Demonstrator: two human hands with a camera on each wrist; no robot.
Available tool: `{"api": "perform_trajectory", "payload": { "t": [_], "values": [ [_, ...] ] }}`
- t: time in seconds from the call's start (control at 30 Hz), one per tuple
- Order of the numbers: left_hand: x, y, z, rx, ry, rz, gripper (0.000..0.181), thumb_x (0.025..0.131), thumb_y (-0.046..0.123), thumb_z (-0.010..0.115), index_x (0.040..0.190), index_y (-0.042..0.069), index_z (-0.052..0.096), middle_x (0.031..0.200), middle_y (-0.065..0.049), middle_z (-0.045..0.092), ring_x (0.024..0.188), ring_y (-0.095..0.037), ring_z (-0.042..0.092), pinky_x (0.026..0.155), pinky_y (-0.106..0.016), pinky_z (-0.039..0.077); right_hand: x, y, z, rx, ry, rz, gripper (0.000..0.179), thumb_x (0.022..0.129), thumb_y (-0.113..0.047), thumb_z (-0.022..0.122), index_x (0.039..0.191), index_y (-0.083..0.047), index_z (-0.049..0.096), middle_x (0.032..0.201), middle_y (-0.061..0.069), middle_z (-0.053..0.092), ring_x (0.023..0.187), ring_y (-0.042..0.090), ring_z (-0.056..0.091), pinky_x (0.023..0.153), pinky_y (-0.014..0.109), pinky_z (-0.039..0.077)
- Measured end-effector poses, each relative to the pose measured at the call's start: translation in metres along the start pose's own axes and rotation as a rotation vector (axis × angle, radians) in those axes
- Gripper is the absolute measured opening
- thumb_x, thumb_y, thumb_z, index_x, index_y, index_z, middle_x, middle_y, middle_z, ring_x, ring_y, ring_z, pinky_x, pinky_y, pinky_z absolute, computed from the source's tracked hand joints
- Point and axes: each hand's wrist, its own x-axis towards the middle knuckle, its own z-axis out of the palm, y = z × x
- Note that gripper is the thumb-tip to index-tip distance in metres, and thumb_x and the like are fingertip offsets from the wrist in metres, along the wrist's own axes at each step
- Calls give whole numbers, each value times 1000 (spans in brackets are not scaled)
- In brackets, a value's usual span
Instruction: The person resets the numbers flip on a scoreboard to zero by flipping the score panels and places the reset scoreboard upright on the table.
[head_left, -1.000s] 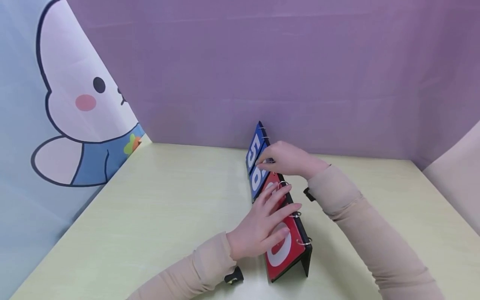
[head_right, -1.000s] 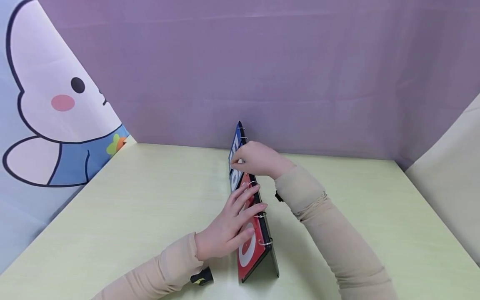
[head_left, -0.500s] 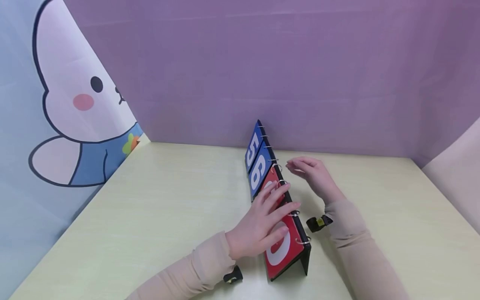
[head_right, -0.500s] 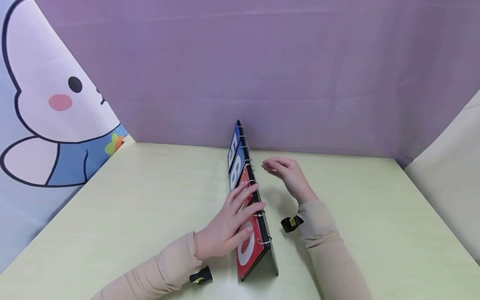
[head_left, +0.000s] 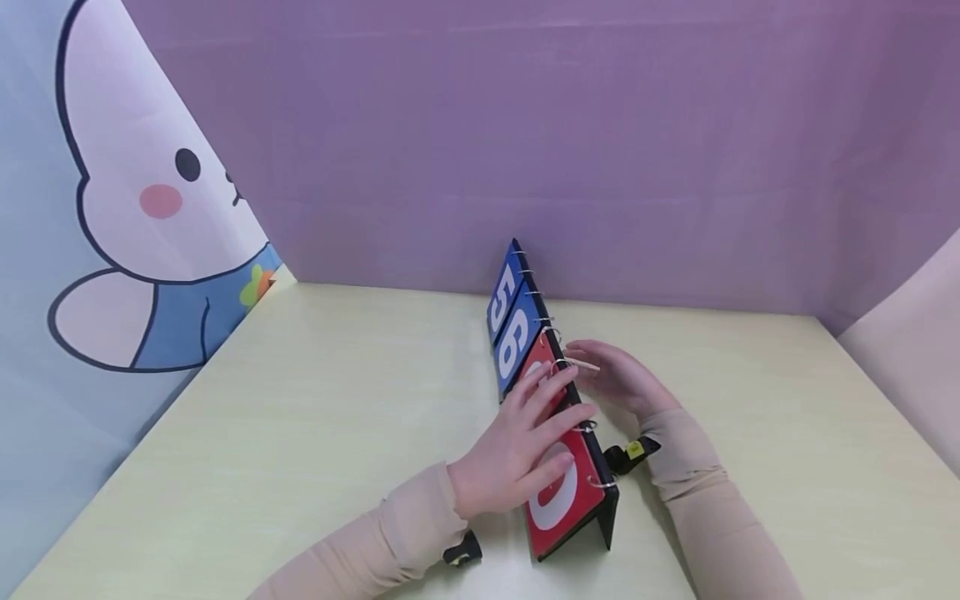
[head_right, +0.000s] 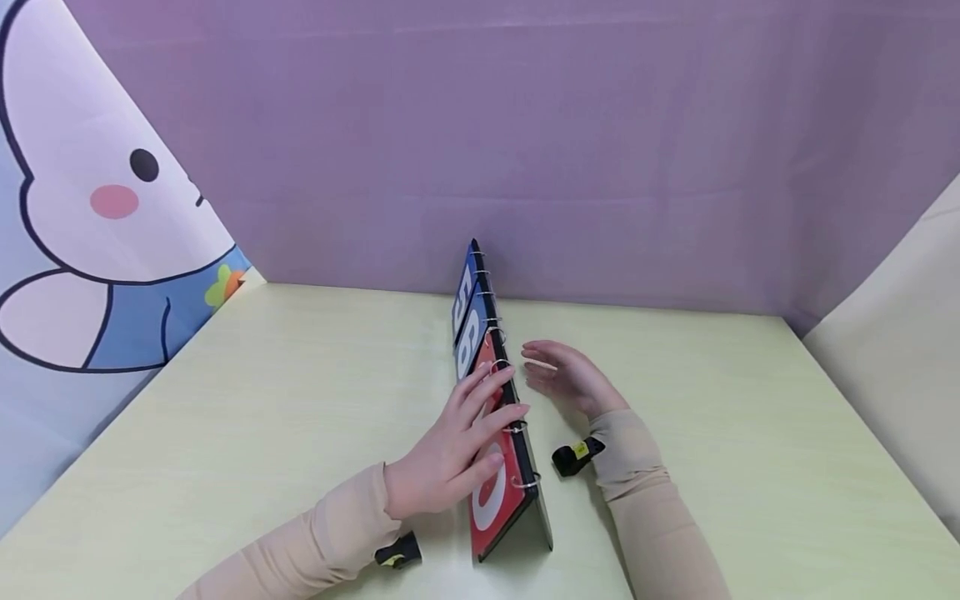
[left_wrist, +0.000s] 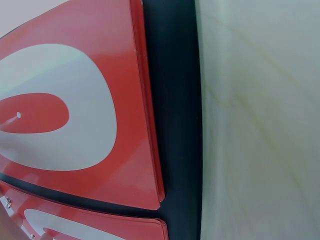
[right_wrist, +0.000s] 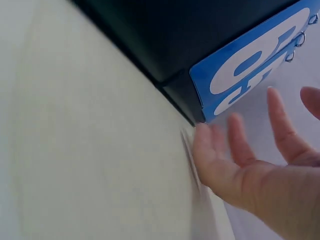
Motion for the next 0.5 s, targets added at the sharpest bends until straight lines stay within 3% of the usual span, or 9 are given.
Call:
{"api": "perform_trajectory", "payload": {
  "t": [0.1, 0.27, 0.5],
  "values": [
    [0, -1, 1, 5, 1, 0, 53, 93, 30, 49, 144, 22, 35, 158, -5, 10, 145, -27, 2, 115, -53, 20, 1, 2, -1, 26, -59, 40, 32, 103, -33, 33, 126, -16, 47, 118, 0, 51, 101, 12, 56, 89, 27, 47],
    [0, -2, 1, 4, 8, -8, 54, 92, 30, 50, 144, 23, 35, 158, -4, 10, 145, -27, 2, 114, -53, 21, 2, 4, -2, 65, -145, 40, 27, 104, -33, 30, 122, -24, 48, 114, 2, 57, 96, 14, 61, 87, 31, 49],
    [1, -2, 2, -1, 4, -7, 55, 93, 30, 49, 145, 23, 34, 159, -2, 7, 145, -27, 2, 115, -52, 20, 1, 5, -2, 134, -128, 68, 27, 104, -30, 28, 121, -23, 48, 110, 3, 58, 91, 14, 61, 79, 28, 51]
  ]
}}
